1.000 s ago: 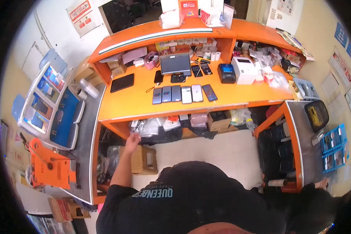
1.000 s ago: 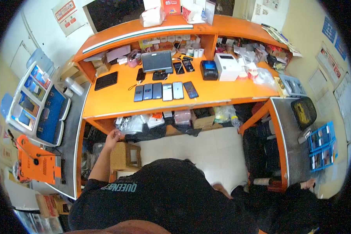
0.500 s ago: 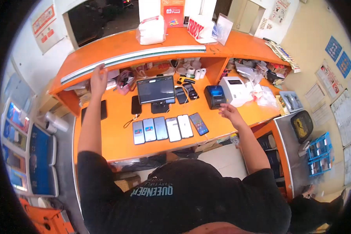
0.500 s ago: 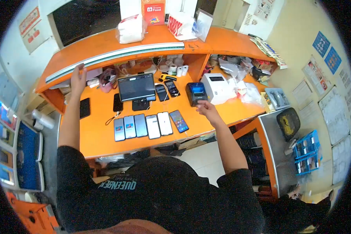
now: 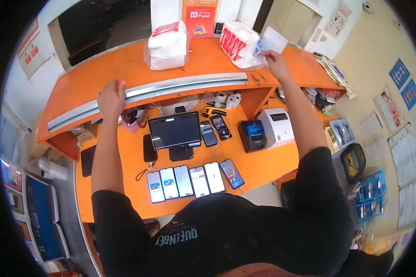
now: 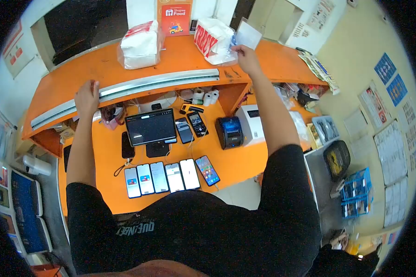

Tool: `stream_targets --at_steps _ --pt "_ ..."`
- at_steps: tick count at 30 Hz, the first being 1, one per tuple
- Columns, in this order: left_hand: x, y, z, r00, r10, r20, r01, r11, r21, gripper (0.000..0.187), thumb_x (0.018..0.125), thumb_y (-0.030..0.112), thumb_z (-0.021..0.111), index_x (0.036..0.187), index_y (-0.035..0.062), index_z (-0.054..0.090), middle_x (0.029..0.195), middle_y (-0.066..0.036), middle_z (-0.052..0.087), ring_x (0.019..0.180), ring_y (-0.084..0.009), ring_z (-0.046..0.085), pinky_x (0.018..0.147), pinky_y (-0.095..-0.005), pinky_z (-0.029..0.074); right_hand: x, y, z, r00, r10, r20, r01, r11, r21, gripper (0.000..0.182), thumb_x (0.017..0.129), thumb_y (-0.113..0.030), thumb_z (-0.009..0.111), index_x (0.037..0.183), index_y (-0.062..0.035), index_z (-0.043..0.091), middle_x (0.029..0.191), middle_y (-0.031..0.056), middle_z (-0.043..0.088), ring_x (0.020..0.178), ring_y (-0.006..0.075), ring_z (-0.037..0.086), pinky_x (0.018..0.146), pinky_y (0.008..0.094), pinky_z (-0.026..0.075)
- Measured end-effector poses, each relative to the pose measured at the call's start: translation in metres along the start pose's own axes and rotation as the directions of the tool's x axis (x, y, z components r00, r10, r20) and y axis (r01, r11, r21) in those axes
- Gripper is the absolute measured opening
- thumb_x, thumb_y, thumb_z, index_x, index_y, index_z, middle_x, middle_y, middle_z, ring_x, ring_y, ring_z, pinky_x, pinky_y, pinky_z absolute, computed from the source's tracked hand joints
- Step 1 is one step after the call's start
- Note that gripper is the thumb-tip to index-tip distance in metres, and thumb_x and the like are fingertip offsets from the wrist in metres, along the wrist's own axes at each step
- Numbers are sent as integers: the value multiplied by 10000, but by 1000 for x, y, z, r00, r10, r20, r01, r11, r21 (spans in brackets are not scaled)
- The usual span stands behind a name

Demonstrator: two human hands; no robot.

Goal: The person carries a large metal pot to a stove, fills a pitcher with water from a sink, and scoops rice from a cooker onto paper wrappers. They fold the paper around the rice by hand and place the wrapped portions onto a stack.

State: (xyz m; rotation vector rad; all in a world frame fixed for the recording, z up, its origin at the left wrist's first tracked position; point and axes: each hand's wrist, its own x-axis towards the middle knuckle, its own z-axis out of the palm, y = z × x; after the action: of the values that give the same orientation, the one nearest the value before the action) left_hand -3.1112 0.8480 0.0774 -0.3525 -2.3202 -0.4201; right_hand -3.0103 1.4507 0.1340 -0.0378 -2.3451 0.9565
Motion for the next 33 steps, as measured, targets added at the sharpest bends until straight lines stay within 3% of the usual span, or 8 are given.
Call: stream_targets --at_steps 6,9,17,22,27,29,31,33 --pt "2 -3 4 999 -25 21 26 999 -42 433 1021 441 506 1037 48 686 930 -146 707 953 -353 651 883 -476 456 95 25 32 815 -81 573 354 854 -382 276 882 -29 659 1155 4 677 947 119 750 786 200 714 737 345 577" --pt "4 1 -1 999 -33 32 33 999 -9 423 1020 433 508 1019 51 689 905 -140 707 936 -349 652 865 -470 459 93 1 37 884 193 425 13 900 -435 294 883 -46 680 1174 -6 672 938 129 752 752 202 719 695 349 576" --pt "2 2 2 999 -34 1 34 998 -53 389 1019 402 516 989 54 688 862 -135 691 881 -342 643 819 -467 457 78 -14 29 614 353 706 310 715 -627 366 831 -240 768 1165 -106 701 969 177 749 853 254 724 779 371 554" --pt "5 2 -3 997 -37 70 41 997 -59 361 1012 378 533 992 51 685 866 -129 694 904 -341 645 814 -476 468 68 6 31 761 232 606 115 871 -477 249 889 -169 661 1117 -80 711 913 124 738 847 223 707 772 374 546" --pt "7 7 19 944 72 -323 -134 975 -175 327 1004 334 545 1005 41 691 856 -139 689 893 -323 655 822 -467 479 36 5 9 928 186 322 -99 958 -268 258 885 -51 562 1113 -42 683 974 154 726 884 260 703 773 394 532" --pt "13 60 12 887 128 -443 -223 960 -169 238 953 241 609 1050 45 702 954 -161 690 953 -329 648 864 -458 487 24 18 20 974 -29 223 93 955 -282 296 882 -57 573 1165 -46 658 970 189 715 902 305 701 785 413 530" --pt "23 147 22 947 310 -84 -303 774 -556 342 864 184 710 1182 63 679 1214 -173 655 1187 -350 576 1059 -483 408 17 10 34 967 -194 167 235 930 -282 356 879 -56 573 1231 -52 623 1009 230 701 954 376 682 819 443 521" --pt "25 240 29 845 528 -86 -479 675 -561 601 816 170 757 1373 63 561 1403 -175 569 1322 -349 514 1144 -462 378 8 -34 44 938 -306 164 339 907 -250 438 875 -49 562 1312 -61 579 1091 278 683 1041 474 646 872 483 506"
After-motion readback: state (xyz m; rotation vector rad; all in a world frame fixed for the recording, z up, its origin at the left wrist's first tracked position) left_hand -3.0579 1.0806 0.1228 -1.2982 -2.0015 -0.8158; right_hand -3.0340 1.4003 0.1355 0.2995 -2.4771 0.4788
